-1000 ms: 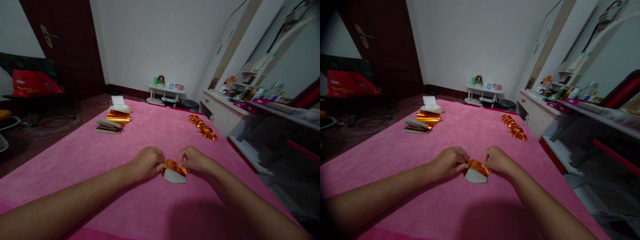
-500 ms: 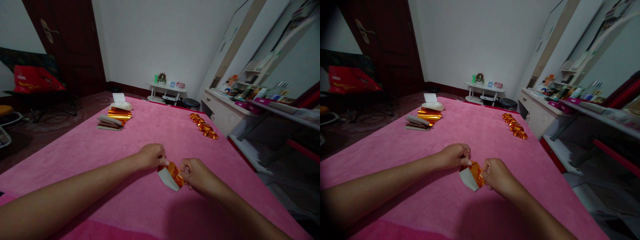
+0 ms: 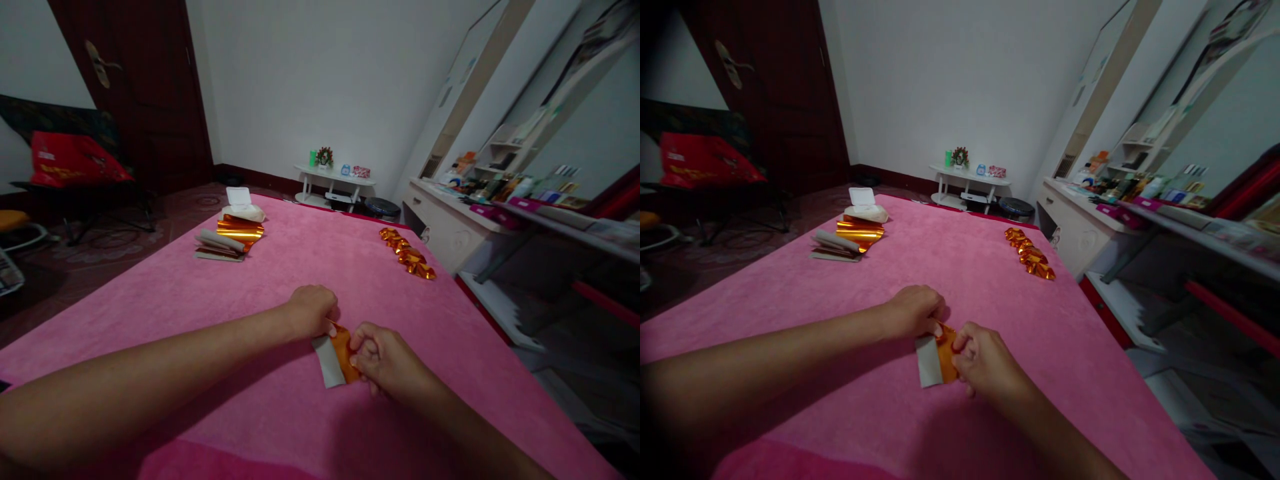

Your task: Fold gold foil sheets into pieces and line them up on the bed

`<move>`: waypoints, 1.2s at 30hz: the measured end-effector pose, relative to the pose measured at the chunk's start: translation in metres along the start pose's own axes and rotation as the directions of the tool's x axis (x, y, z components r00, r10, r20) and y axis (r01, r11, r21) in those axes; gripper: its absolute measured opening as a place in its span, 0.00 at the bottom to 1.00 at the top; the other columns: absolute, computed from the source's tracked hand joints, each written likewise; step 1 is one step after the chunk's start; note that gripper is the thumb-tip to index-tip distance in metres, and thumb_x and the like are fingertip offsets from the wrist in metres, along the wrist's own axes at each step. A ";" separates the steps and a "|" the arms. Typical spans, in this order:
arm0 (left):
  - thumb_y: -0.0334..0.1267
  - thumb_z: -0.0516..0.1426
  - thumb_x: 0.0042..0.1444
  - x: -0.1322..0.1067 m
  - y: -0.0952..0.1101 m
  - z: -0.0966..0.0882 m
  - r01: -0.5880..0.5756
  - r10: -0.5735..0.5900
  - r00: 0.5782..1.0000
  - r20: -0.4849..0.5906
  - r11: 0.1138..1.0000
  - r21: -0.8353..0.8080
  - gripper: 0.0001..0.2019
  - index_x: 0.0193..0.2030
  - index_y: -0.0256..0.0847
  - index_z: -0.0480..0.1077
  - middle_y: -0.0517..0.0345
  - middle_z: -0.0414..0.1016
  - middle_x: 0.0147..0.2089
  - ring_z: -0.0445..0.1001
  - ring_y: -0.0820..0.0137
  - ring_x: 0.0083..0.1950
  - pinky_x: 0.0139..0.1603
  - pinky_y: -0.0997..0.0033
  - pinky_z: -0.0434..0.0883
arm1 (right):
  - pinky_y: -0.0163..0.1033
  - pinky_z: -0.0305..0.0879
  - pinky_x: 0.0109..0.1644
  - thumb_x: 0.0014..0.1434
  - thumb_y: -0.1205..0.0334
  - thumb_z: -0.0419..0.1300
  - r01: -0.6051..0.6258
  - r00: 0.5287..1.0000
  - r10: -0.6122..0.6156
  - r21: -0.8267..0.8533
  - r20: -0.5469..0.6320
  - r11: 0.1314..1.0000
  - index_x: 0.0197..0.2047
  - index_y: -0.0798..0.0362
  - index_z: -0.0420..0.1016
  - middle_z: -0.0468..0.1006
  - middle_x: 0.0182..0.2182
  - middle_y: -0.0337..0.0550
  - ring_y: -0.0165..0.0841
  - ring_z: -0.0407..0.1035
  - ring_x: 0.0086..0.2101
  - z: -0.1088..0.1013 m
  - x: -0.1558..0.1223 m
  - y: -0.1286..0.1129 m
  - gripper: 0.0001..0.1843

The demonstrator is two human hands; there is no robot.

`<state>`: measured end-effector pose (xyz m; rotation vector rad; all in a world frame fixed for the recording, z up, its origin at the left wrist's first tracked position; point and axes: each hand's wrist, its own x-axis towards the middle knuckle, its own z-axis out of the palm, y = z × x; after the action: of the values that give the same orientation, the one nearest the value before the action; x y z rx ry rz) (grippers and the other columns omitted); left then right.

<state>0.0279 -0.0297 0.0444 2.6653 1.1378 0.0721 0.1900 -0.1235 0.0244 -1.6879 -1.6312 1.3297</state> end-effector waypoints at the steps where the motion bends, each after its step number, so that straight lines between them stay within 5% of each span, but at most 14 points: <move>1: 0.43 0.64 0.43 0.003 -0.001 -0.003 -0.038 0.038 0.999 0.005 0.999 0.016 0.08 0.26 0.42 0.74 0.57 0.74 0.27 0.71 0.67 0.30 0.26 0.73 0.57 | 0.27 0.52 0.14 0.50 0.65 0.53 -0.017 1.000 0.016 0.044 0.021 0.999 0.34 0.52 0.59 0.65 0.15 0.27 0.24 0.60 0.12 0.003 0.001 -0.001 0.07; 5: 0.39 0.65 0.42 0.023 -0.013 -0.016 -0.308 0.306 0.951 0.036 0.948 0.075 0.07 0.26 0.42 0.72 0.61 0.73 0.26 0.69 0.71 0.28 0.26 0.74 0.56 | 0.30 0.59 0.19 0.51 0.63 0.53 -0.014 0.995 0.000 0.131 0.103 0.991 0.41 0.54 0.62 0.66 0.19 0.29 0.25 0.62 0.15 0.014 0.004 -0.007 0.13; 8: 0.39 0.65 0.43 0.037 -0.024 -0.018 -0.406 0.404 0.913 0.064 0.913 0.028 0.08 0.25 0.41 0.71 0.62 0.73 0.26 0.67 0.73 0.26 0.25 0.74 0.54 | 0.30 0.57 0.23 0.49 0.67 0.53 0.164 0.983 -0.156 -0.093 0.093 0.982 0.39 0.53 0.69 0.64 0.20 0.31 0.25 0.61 0.19 0.014 0.003 -0.010 0.12; 13: 0.45 0.64 0.45 0.044 -0.039 -0.005 -0.402 0.405 0.914 0.012 0.910 -0.099 0.12 0.28 0.39 0.71 0.63 0.72 0.26 0.65 0.75 0.25 0.25 0.75 0.53 | 0.37 0.63 0.43 0.49 0.71 0.54 0.389 0.881 -0.473 -0.567 -0.002 0.726 0.37 0.48 0.77 0.72 0.38 0.41 0.33 0.67 0.39 0.002 -0.002 -0.012 0.15; 17: 0.50 0.65 0.42 0.043 -0.047 0.005 -0.339 0.330 0.939 -0.091 0.935 -0.104 0.18 0.31 0.39 0.68 0.63 0.72 0.27 0.65 0.76 0.26 0.25 0.75 0.52 | 0.43 0.54 0.58 0.46 0.73 0.53 0.459 0.819 -0.574 -0.616 0.014 0.640 0.39 0.50 0.75 0.66 0.54 0.43 0.37 0.59 0.54 0.001 0.000 -0.009 0.17; 20: 0.54 0.64 0.41 0.041 -0.052 0.009 -0.287 0.272 0.951 -0.147 0.953 -0.096 0.22 0.33 0.38 0.68 0.61 0.72 0.30 0.66 0.74 0.28 0.27 0.75 0.54 | 0.44 0.51 0.61 0.44 0.74 0.53 0.451 0.824 -0.566 -0.623 0.016 0.639 0.40 0.51 0.72 0.67 0.55 0.44 0.36 0.58 0.55 0.002 0.002 -0.005 0.19; 25: 0.51 0.63 0.45 0.019 -0.046 0.007 -0.367 0.354 0.889 -0.290 0.930 0.008 0.22 0.42 0.39 0.71 0.54 0.72 0.41 0.71 0.66 0.40 0.38 0.71 0.61 | 0.48 0.50 0.62 0.47 0.71 0.53 0.436 0.812 -0.583 -0.685 0.020 0.584 0.49 0.55 0.69 0.69 0.54 0.50 0.39 0.60 0.55 0.003 0.001 -0.001 0.24; 29: 0.35 0.58 0.55 -0.014 -0.032 0.007 -0.513 0.498 0.829 -0.254 0.859 0.011 0.05 0.38 0.43 0.73 0.58 0.74 0.39 0.71 0.70 0.42 0.45 0.70 0.61 | 0.49 0.47 0.63 0.47 0.70 0.54 0.438 0.814 -0.579 -0.700 0.042 0.564 0.51 0.57 0.69 0.70 0.53 0.51 0.39 0.61 0.54 0.003 0.001 -0.002 0.26; 36: 0.29 0.52 0.59 -0.054 -0.020 0.022 -0.567 0.546 0.789 -0.281 0.823 0.007 0.07 0.40 0.39 0.72 0.56 0.75 0.41 0.71 0.70 0.43 0.46 0.69 0.65 | 0.53 0.41 0.65 0.49 0.69 0.53 0.456 0.821 -0.564 -0.698 0.091 0.552 0.56 0.55 0.66 0.68 0.57 0.49 0.38 0.59 0.57 -0.001 0.003 0.000 0.29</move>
<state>-0.0206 -0.0600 0.0209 2.8832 0.3420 0.5914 0.1900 -0.1205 0.0237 -1.3856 -2.4715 0.2700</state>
